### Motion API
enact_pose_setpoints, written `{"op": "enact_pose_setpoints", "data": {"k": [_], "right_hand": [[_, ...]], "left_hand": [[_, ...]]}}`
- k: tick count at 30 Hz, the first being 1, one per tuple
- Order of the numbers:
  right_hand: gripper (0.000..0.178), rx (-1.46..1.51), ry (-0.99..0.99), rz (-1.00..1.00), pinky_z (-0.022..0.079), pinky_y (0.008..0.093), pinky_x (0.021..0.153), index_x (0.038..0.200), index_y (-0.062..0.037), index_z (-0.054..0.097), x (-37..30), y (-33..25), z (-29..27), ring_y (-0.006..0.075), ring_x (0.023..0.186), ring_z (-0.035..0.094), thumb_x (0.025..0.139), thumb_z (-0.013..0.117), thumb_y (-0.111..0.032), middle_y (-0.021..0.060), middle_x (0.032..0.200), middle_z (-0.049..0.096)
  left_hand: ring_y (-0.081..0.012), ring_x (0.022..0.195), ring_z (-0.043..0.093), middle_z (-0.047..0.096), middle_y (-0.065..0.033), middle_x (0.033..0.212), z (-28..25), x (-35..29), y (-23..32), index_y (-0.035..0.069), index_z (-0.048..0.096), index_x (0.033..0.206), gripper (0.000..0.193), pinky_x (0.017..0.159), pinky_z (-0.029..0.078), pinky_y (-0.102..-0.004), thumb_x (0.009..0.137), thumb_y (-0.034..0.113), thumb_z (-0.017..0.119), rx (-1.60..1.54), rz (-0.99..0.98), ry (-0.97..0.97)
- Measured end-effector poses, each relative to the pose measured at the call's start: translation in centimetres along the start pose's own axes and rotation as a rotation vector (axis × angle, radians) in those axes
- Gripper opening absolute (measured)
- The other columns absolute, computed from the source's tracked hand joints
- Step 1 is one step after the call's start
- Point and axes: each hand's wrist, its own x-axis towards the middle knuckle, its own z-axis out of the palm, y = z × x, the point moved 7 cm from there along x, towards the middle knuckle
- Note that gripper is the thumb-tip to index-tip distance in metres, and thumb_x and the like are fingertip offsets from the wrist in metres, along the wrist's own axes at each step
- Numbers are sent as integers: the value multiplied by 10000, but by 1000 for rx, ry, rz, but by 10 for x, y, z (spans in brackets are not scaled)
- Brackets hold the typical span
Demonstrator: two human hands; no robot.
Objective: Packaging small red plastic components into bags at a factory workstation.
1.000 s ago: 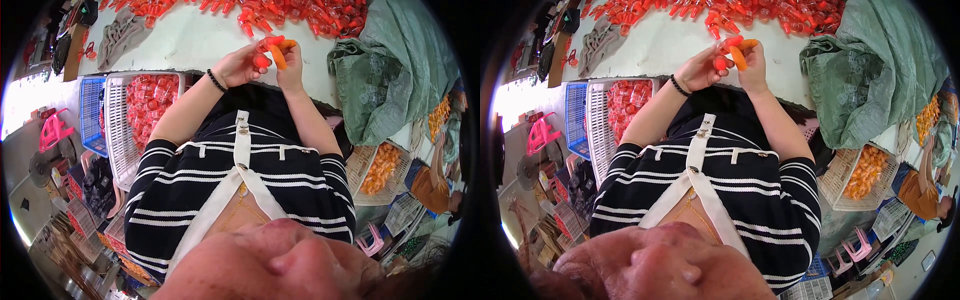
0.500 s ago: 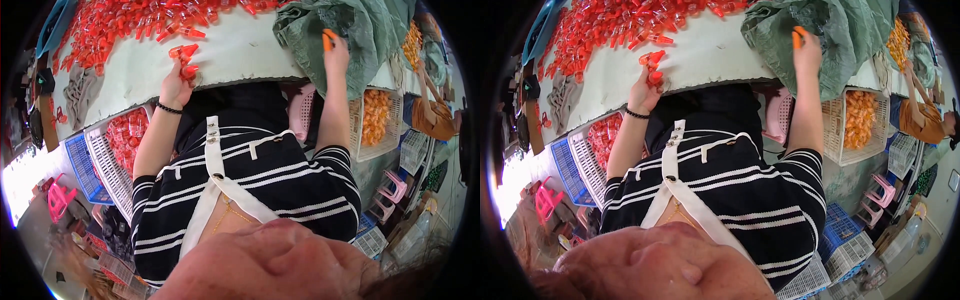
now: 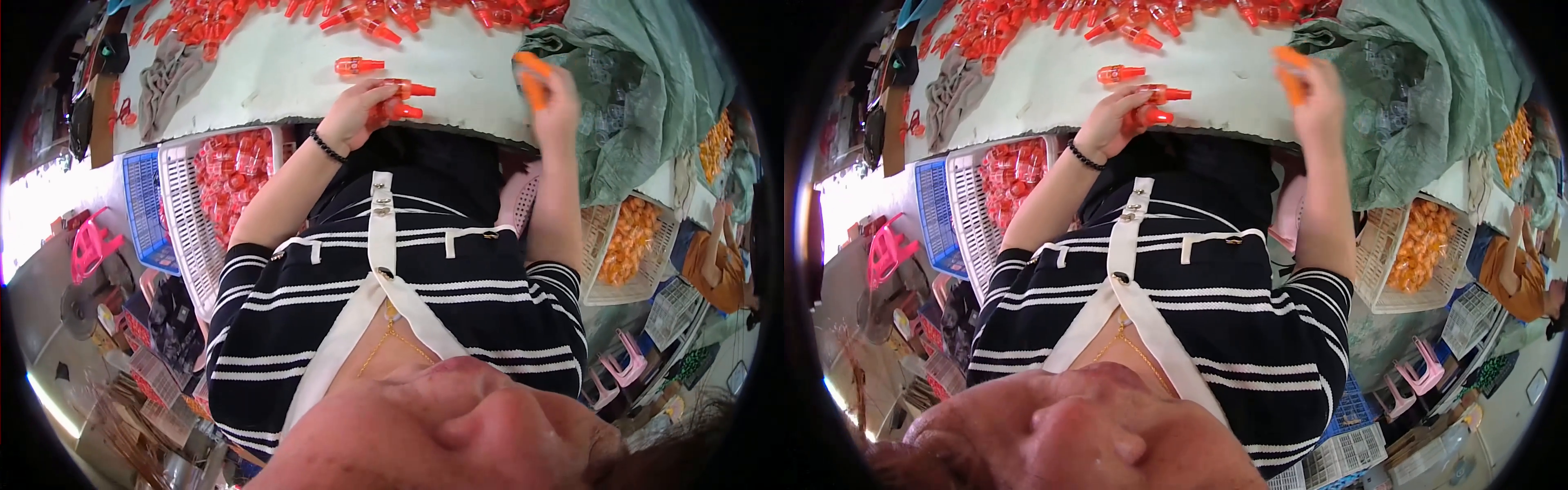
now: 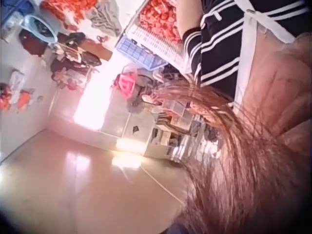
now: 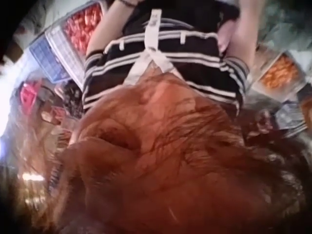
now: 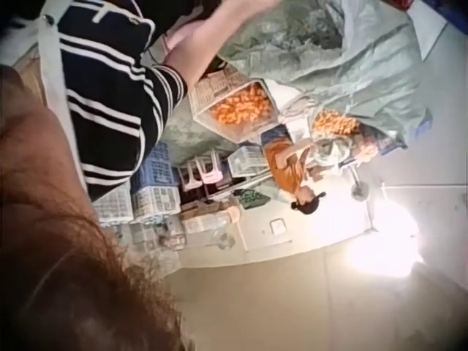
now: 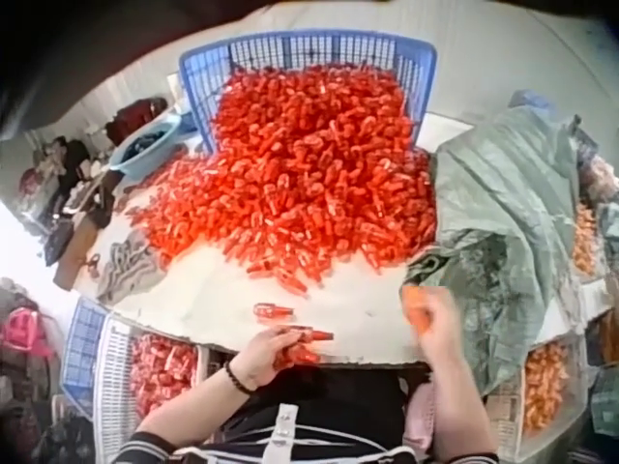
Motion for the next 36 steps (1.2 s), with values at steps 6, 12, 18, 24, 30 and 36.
{"op": "enact_pose_setpoints", "data": {"k": [6,12,18,24,30,36], "right_hand": [[316,265,-284,20,514,257,776,1150,-45,615,-21,-43,87,163,907,620,841,675,-66,84,1065,592],[288,300,-349,-61,524,275,753,1106,-23,612,-25,-55,114,191,851,624,831,683,-70,93,993,605],[241,434,-362,96,513,261,715,1085,-13,613,-29,-41,122,175,770,610,870,652,-114,68,954,622],[231,825,-470,537,498,246,692,1079,-32,616,-50,-5,136,138,743,608,943,561,-210,36,960,626],[267,733,-270,616,503,266,730,1156,-52,583,-31,8,79,126,836,615,928,542,-184,48,993,649],[364,-978,13,473,504,413,775,1137,-79,584,-17,76,-81,340,925,629,886,588,-342,176,1034,641]], "left_hand": [[-57,694,586,636,11,865,11,-9,10,63,544,1199,306,567,417,-188,971,264,505,-54,83,146],[-75,700,617,645,-28,924,3,-5,-3,61,543,1176,324,554,429,-204,985,314,476,-70,13,-2],[-137,716,634,640,-63,890,10,-17,19,31,534,1103,283,583,480,-265,941,261,567,266,325,114],[-252,722,651,625,-140,787,53,-49,49,-10,491,1072,324,644,512,-344,862,168,662,1302,1136,249],[-177,672,609,620,-92,786,16,-14,24,10,485,1106,278,565,469,-291,930,206,573,527,621,188],[-82,646,540,594,-32,840,0,-11,11,47,531,1113,247,498,370,-218,994,249,452,-94,210,241]]}}
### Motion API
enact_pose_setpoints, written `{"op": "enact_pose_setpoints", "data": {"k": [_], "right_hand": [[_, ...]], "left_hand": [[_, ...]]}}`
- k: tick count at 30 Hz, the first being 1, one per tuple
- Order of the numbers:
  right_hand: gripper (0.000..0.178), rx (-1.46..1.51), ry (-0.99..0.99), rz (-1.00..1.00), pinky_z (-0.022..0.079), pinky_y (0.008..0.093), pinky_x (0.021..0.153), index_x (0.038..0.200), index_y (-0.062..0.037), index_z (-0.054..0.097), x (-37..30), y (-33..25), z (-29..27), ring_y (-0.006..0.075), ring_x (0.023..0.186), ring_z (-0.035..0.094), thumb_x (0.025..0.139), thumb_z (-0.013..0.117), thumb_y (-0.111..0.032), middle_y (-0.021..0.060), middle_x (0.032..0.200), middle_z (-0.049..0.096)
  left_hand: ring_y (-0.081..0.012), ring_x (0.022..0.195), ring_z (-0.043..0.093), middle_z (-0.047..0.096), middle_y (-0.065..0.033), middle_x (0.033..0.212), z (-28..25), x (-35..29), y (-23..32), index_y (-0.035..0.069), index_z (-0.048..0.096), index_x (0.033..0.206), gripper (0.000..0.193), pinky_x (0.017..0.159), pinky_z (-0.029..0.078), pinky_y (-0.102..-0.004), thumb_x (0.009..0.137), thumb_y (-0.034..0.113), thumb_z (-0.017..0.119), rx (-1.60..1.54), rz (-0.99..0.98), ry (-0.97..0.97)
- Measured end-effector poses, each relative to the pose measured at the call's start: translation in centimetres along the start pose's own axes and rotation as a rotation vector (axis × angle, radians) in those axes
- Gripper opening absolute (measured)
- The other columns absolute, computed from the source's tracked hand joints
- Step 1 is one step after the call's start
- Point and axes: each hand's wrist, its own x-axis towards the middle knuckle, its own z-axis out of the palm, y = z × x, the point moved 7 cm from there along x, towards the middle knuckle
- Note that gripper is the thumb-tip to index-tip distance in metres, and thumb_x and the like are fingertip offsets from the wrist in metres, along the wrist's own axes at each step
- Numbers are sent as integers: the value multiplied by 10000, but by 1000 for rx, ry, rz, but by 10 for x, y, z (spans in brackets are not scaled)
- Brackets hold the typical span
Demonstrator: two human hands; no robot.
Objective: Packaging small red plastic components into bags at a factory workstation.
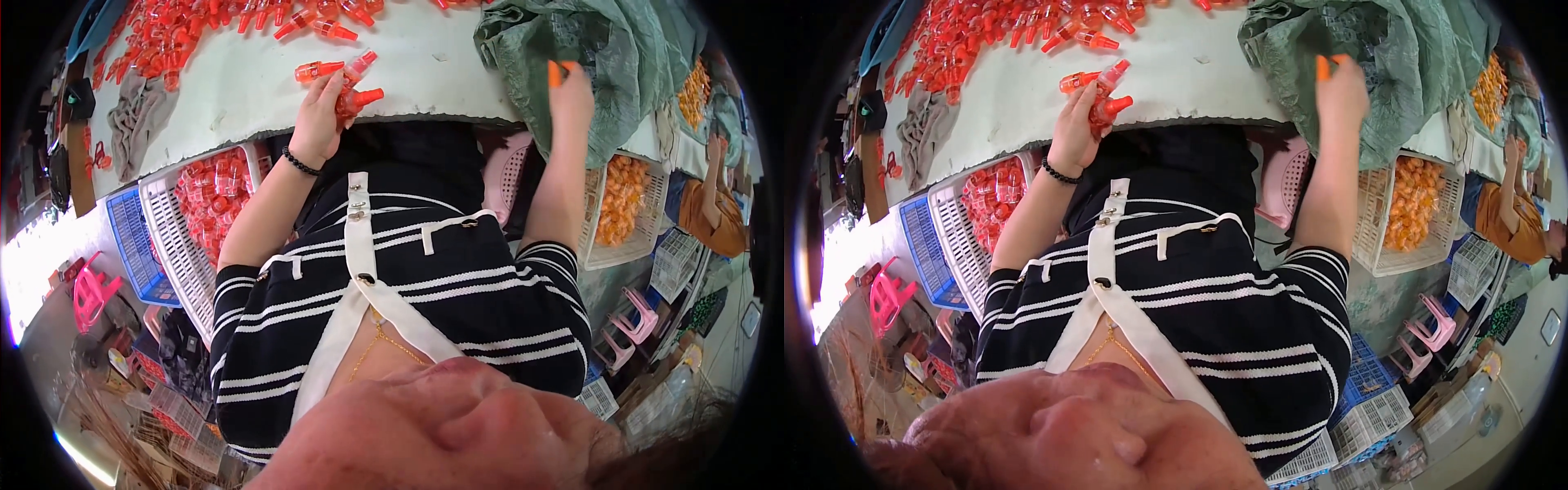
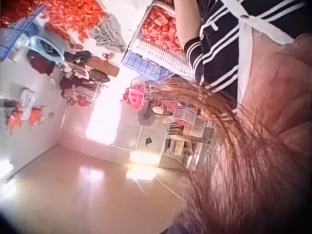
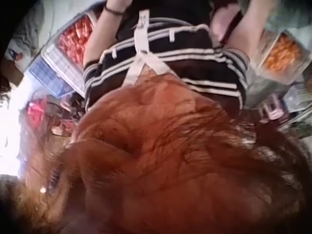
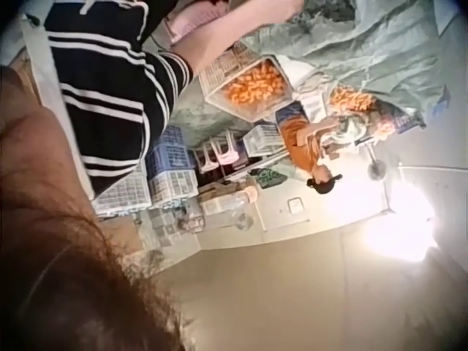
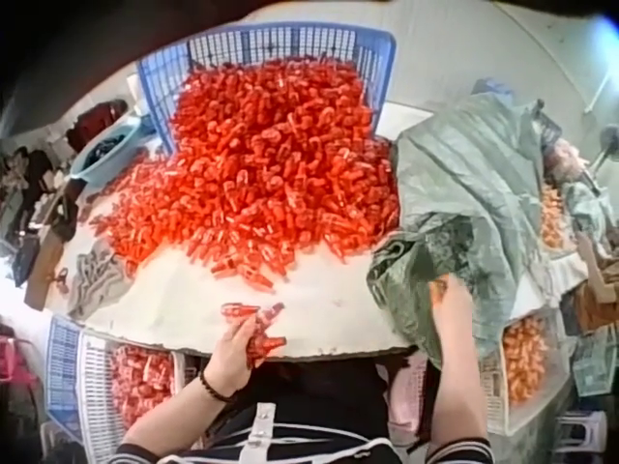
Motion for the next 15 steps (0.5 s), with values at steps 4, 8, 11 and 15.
{"op": "enact_pose_setpoints", "data": {"k": [4,8,11,15], "right_hand": [[376,-133,-142,-29,505,402,775,1152,-116,594,7,51,42,344,888,634,863,620,-356,163,1010,635],[376,200,-108,-122,512,349,732,1192,-122,583,0,-19,10,275,823,640,864,638,-296,126,958,632],[351,1070,-206,-242,501,257,672,1205,-102,581,-38,-96,2,159,763,610,861,645,-129,66,921,610],[301,1200,-452,-574,493,232,721,1152,-39,592,-93,-185,-11,130,858,616,858,624,16,47,1018,598]], "left_hand": [[-84,615,514,567,-13,764,6,1,1,41,530,1118,255,505,378,-218,989,251,465,30,26,4],[-85,602,509,549,-1,713,9,5,-2,40,532,1101,263,491,371,-221,982,269,483,38,13,-33],[-85,598,509,547,1,698,11,2,1,40,531,1091,271,482,367,-223,972,282,502,91,13,72],[-83,592,506,553,-3,717,14,0,9,38,528,1081,283,471,364,-223,960,294,525,144,30,93]]}}
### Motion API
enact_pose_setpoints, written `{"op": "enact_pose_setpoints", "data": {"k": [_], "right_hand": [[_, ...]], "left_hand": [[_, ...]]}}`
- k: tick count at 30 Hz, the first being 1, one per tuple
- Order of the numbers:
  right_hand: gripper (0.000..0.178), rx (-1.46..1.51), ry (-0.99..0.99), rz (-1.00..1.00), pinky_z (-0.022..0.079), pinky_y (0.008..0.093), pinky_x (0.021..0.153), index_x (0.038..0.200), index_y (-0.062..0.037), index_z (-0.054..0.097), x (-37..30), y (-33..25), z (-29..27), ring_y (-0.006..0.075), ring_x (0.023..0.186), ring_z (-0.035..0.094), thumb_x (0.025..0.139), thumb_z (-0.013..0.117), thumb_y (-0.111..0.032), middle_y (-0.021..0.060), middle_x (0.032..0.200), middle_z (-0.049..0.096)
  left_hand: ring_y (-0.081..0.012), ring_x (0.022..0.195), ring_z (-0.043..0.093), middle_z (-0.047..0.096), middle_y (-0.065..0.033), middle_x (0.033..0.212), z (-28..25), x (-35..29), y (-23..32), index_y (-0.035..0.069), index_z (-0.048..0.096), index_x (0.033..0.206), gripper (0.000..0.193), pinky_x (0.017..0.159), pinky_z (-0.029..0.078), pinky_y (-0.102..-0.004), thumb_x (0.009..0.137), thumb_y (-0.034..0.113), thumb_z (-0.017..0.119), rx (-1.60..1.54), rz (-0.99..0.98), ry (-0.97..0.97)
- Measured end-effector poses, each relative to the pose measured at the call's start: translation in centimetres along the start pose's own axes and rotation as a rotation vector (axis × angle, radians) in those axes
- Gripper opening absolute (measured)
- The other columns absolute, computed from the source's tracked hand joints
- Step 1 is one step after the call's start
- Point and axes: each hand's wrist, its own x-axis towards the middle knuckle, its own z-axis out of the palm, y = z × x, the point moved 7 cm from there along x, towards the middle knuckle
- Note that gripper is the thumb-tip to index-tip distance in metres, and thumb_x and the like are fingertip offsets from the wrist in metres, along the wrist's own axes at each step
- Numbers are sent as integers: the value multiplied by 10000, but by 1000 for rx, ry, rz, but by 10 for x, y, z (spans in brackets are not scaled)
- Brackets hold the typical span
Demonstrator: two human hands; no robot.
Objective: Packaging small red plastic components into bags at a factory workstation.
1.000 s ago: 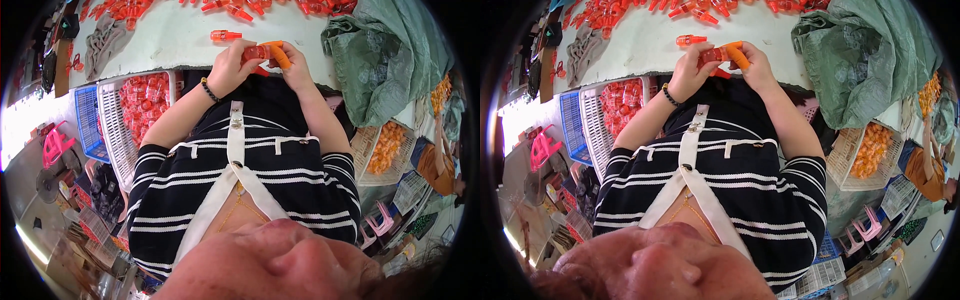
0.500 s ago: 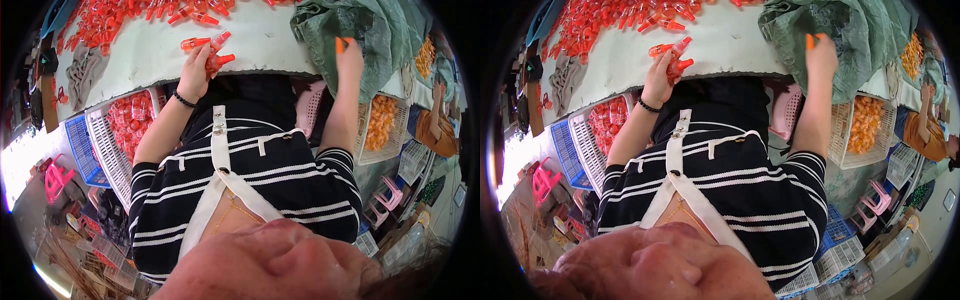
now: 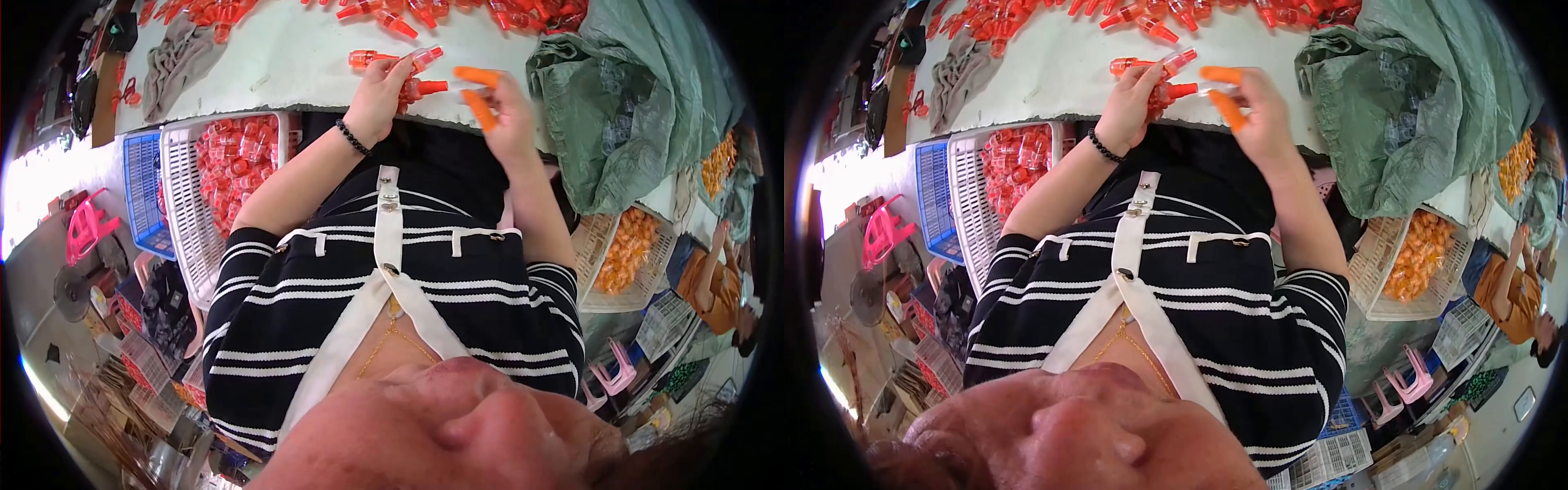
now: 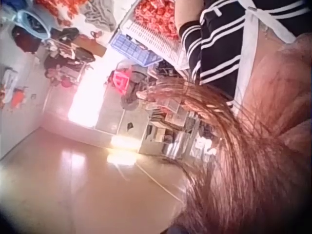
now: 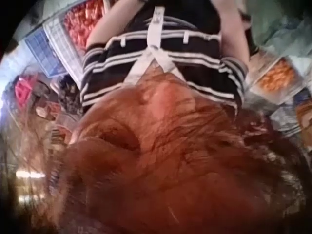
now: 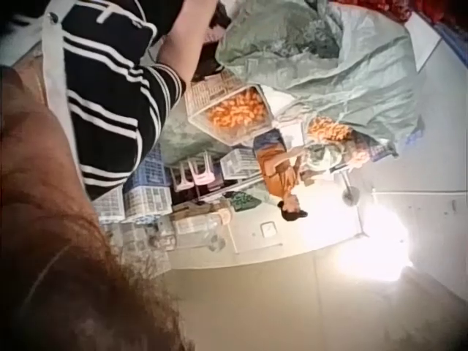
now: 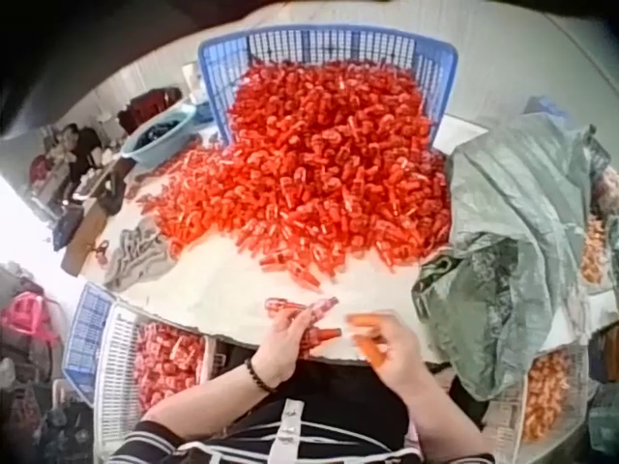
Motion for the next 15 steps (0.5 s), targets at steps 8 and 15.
{"op": "enact_pose_setpoints", "data": {"k": [8,15], "right_hand": [[300,-50,-32,-213,515,291,721,1058,-33,618,11,-11,40,203,824,632,774,712,-3,101,985,609],[228,115,28,98,513,263,728,1082,-16,601,9,22,44,127,796,630,871,646,-88,69,893,655]], "left_hand": [[-74,587,502,568,-26,806,-4,-3,3,29,518,1084,308,472,371,-216,952,306,538,12,18,95],[-189,710,580,576,-115,873,-3,5,15,-45,468,1115,361,602,471,-281,906,218,603,335,429,150]]}}
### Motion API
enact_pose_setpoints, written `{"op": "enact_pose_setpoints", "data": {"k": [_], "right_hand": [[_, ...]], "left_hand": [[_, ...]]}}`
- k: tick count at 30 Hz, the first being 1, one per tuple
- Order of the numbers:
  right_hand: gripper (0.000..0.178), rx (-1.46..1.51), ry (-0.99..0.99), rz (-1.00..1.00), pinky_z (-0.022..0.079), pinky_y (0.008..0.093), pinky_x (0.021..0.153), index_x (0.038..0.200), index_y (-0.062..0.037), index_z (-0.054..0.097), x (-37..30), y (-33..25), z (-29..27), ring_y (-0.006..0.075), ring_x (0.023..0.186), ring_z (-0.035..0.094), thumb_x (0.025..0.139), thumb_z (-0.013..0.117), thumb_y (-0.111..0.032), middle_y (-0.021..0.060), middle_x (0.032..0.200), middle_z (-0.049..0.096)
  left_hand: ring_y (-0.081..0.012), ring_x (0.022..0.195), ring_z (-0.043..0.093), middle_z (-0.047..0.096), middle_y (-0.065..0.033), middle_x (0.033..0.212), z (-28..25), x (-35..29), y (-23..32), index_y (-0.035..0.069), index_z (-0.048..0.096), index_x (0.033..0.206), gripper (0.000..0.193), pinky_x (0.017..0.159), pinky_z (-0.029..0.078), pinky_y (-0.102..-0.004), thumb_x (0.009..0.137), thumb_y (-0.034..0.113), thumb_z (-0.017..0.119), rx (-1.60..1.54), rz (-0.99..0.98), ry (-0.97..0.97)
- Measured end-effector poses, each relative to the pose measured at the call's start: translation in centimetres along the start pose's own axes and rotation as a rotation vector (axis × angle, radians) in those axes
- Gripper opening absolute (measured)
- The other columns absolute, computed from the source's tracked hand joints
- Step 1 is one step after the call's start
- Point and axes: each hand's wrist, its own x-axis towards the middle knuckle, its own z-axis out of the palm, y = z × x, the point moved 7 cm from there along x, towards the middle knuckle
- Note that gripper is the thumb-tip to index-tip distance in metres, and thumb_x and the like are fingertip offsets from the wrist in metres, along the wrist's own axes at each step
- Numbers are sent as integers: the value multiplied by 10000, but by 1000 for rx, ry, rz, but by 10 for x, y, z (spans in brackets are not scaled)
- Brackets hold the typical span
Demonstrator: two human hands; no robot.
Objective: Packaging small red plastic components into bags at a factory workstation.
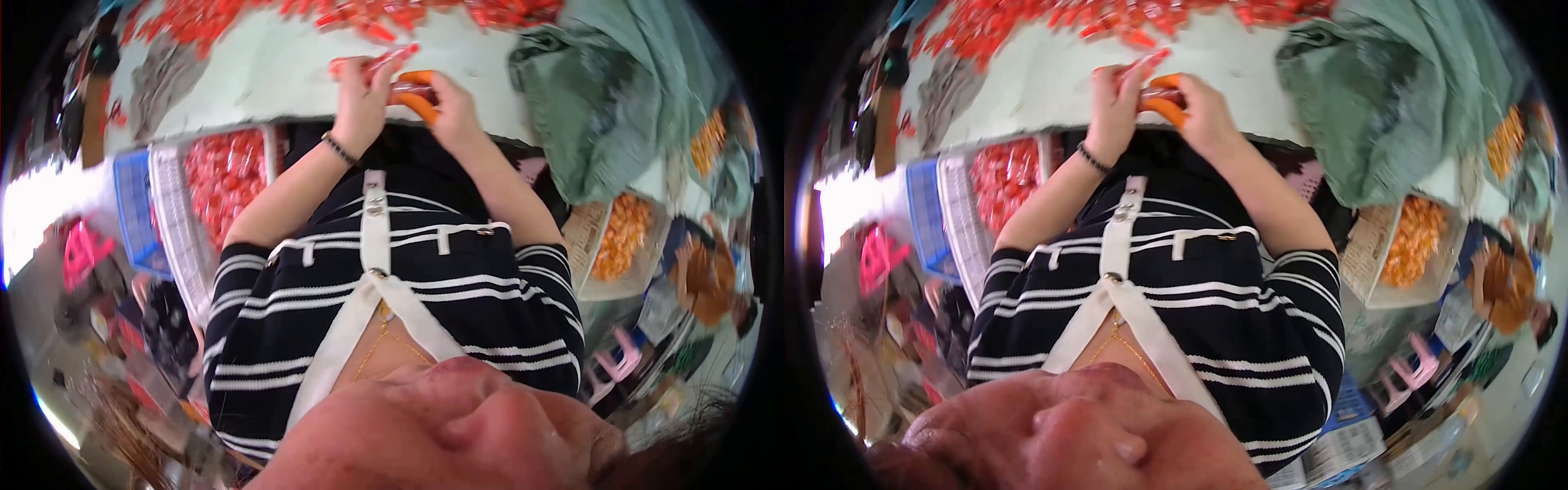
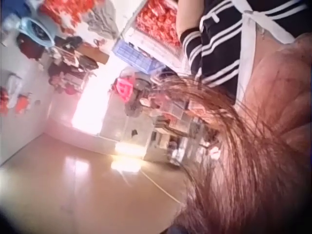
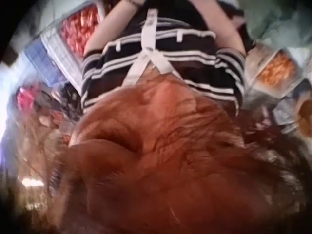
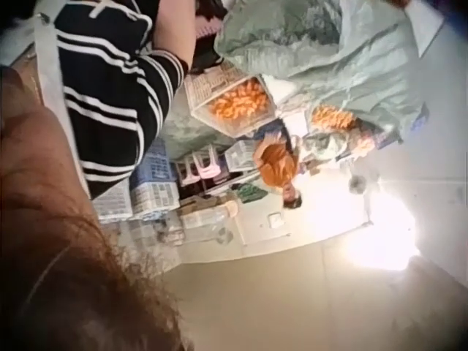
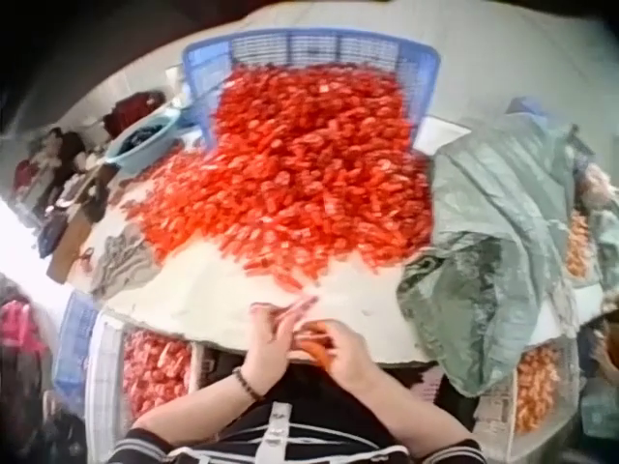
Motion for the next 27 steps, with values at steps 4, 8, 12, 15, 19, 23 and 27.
{"op": "enact_pose_setpoints", "data": {"k": [4,8,12,15,19,23,27], "right_hand": [[283,187,-73,414,480,245,546,963,-43,632,-7,43,25,111,686,591,945,531,-307,46,780,642],[316,542,-112,577,471,242,521,926,-67,639,-18,44,34,84,595,518,931,537,-366,17,731,604],[441,574,-207,668,470,272,502,936,-53,661,-25,51,49,114,553,516,932,508,-466,51,795,637],[359,551,-146,588,471,258,534,992,-64,645,-12,46,34,97,588,518,928,542,-402,35,818,625],[297,282,29,318,483,279,601,1067,-72,627,10,50,-8,122,657,538,899,610,-317,47,876,619],[335,-248,259,103,487,352,737,1149,-89,594,30,32,-77,215,834,581,849,674,-213,105,1009,612],[440,-645,473,-75,421,410,931,1217,-92,541,70,43,-139,317,1111,485,829,677,-252,154,1231,498]], "left_hand": [[-236,860,563,534,-153,1007,-6,-24,37,-19,425,1170,360,757,477,-333,889,113,606,461,681,50],[-206,926,556,511,-155,1064,-6,-35,28,-7,374,1236,382,830,471,-302,917,78,566,330,803,-145],[-182,904,573,532,-144,1060,-13,-32,29,-10,367,1243,367,821,477,-277,924,44,541,211,654,-257],[-178,902,577,537,-141,1071,-52,-26,21,-12,368,1242,359,815,484,-277,925,29,532,214,533,-131],[-200,914,578,568,-139,1075,-155,-26,21,-22,441,1203,315,812,494,-306,924,66,558,295,375,243],[-263,942,589,552,-169,1084,-262,-50,25,-54,490,1175,411,783,510,-369,904,225,624,725,272,458],[-339,1045,556,541,-204,1175,-276,-59,28,-45,491,1211,489,872,462,-432,880,283,641,1370,236,544]]}}
